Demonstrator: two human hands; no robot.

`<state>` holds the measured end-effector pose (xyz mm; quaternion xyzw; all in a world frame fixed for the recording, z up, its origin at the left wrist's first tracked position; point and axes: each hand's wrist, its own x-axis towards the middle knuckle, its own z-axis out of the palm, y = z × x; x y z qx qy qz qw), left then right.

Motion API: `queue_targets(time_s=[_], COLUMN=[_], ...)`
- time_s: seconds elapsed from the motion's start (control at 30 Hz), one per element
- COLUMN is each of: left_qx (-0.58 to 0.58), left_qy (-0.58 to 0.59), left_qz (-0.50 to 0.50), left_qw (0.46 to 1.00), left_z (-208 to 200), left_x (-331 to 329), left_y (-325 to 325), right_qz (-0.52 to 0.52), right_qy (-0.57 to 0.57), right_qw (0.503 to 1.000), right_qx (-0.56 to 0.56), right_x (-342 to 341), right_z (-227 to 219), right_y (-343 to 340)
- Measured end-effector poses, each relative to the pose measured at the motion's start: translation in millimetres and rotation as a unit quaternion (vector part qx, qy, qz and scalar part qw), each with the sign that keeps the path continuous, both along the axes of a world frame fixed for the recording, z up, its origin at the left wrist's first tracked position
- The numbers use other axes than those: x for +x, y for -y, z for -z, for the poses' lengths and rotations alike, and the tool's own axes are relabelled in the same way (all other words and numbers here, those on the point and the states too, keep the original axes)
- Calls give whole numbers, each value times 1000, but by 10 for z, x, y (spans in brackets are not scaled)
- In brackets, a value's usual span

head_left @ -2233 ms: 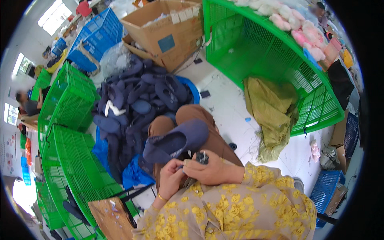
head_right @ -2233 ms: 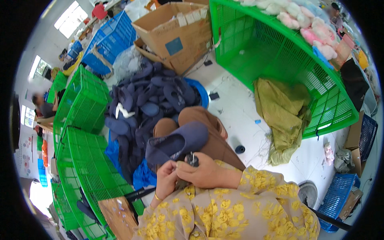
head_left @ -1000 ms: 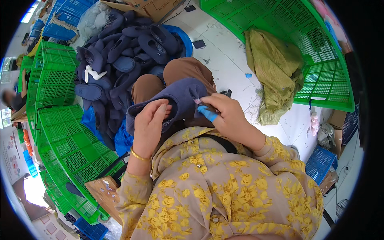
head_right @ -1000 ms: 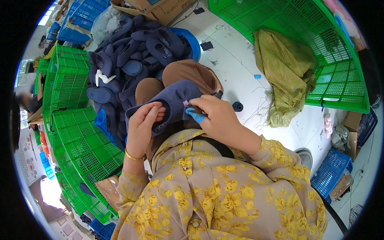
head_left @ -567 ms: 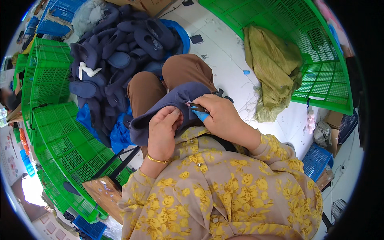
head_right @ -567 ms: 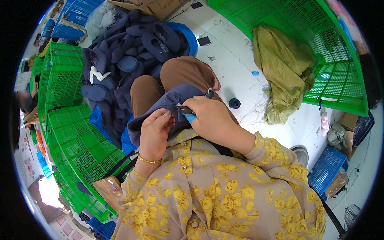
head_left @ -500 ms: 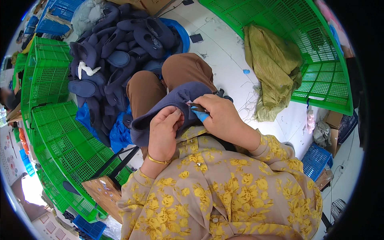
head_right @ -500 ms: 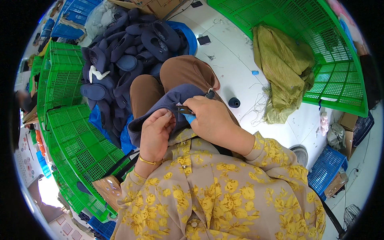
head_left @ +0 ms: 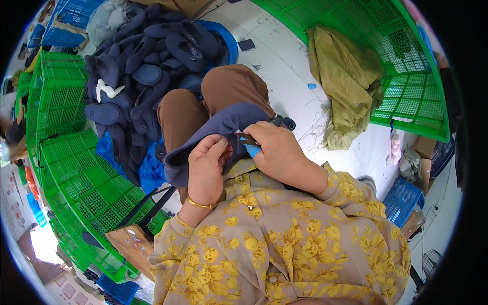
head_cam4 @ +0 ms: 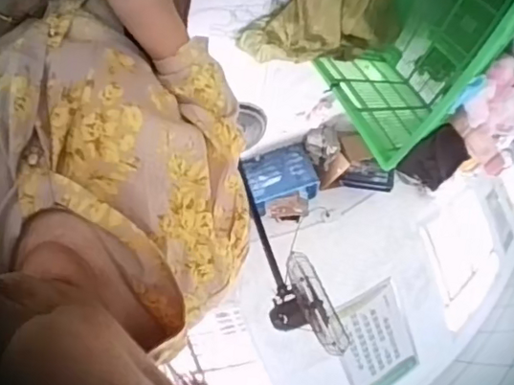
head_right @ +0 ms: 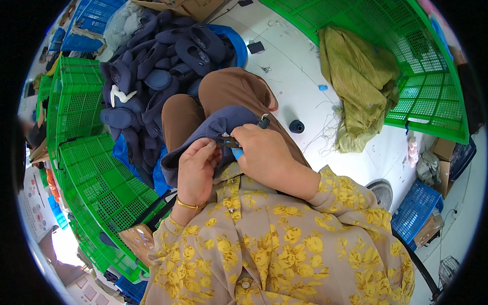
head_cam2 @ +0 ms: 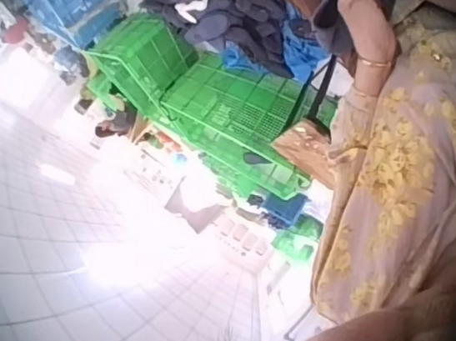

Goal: The person sits on a low stool and uses a blue-handled tool to stitch or trim the edges of dark blue slipper uppers. They handle the slippers one at a time, occasionally picking up small fabric pieces from a wooden board and placing them aside.

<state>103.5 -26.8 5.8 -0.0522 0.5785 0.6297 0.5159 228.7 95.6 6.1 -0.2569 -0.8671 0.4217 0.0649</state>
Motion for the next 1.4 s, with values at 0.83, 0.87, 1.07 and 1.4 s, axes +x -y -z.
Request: queue_targets(time_s=[0.83, 0.87, 1.07, 1.4], left_qx=[-44, -35, 54, 86], left_qy=[-140, -122, -40, -27], left_qz=[86, 88, 120, 123], left_qw=[986, 988, 990, 988], left_z=[6, -10, 41, 75], left_x=[44, 4, -42, -76], left_y=[-151, -140, -26, 24], right_qz=[67, 92, 89, 55], right_qy=[-70, -69, -76, -121], right_qw=[989, 975, 965, 971], right_qx=[-111, -189, -233, -200], right_x=[78, 99, 237, 243], right_z=[140, 41, 90, 196], right_y=[61, 16, 19, 152])
